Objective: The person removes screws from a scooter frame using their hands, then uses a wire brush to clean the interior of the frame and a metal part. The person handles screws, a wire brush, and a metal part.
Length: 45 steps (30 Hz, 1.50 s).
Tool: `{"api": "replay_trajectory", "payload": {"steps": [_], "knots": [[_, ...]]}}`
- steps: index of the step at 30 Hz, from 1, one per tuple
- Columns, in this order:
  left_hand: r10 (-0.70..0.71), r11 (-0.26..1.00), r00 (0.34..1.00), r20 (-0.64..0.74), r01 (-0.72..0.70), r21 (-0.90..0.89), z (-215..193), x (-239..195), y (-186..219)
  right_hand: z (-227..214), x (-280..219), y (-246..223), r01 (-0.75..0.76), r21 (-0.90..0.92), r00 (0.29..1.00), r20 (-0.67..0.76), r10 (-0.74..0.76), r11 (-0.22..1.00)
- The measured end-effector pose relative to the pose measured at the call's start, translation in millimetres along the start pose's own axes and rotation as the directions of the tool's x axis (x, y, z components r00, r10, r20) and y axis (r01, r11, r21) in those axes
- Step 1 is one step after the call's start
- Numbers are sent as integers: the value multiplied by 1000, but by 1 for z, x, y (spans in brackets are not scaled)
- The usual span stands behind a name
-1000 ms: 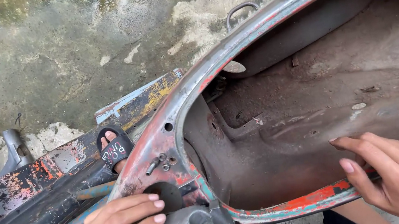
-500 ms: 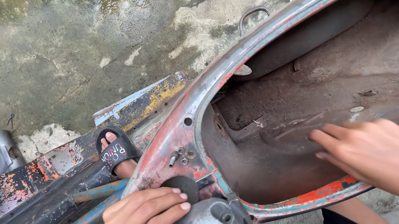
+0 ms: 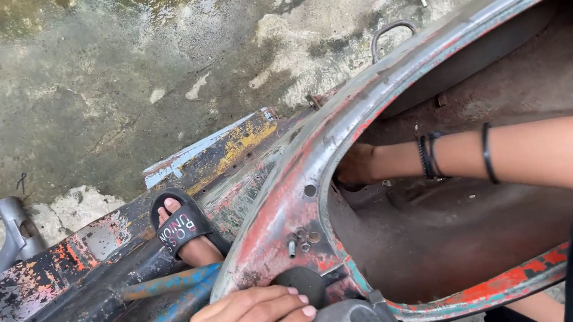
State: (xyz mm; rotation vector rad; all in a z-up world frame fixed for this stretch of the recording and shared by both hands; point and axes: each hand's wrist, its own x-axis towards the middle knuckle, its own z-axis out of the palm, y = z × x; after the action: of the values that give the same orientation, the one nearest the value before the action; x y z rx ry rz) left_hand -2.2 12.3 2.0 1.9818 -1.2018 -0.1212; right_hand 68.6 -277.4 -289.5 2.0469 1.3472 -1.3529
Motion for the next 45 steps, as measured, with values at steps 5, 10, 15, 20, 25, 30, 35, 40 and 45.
{"api": "replay_trajectory", "payload": {"steps": [5, 10, 15, 20, 25, 30, 35, 40, 45], "knots": [[11, 998, 998, 55, -7, -66, -11, 5, -3, 9, 25, 5, 3, 39, 1000, -29, -2, 999], [25, 995, 999, 46, -21, -94, -8, 3, -6, 19, 48, 5, 21, 76, 998, -66, -16, 997], [25, 997, 998, 54, -21, -77, -6, 0, -8, 35, 61, 6, 35, 125, 995, -97, -23, 992], [6, 998, 1000, 9, -5, -61, -1, -3, -7, 70, 71, 10, 44, 166, 991, -135, -21, 985], [-18, 999, 1000, -11, 18, -30, 5, -6, -5, 103, 76, -6, 50, 212, 985, -171, -13, 976], [-11, 997, 996, 87, 17, -75, -3, -9, -7, 116, 77, -14, 58, 249, 978, -207, -5, 967], [-5, 997, 997, 77, 11, -80, -4, -6, -7, 91, 74, 21, 63, 290, 970, -242, 9, 955], [-16, 995, 1000, 5, 16, -94, 2, -2, -6, 105, 62, 28, 63, 333, 962, -271, 31, 941], [26, 996, 991, -134, -37, -84, 7, 0, -4, 111, 36, 20, 61, 377, 952, -301, 61, 924]]}}
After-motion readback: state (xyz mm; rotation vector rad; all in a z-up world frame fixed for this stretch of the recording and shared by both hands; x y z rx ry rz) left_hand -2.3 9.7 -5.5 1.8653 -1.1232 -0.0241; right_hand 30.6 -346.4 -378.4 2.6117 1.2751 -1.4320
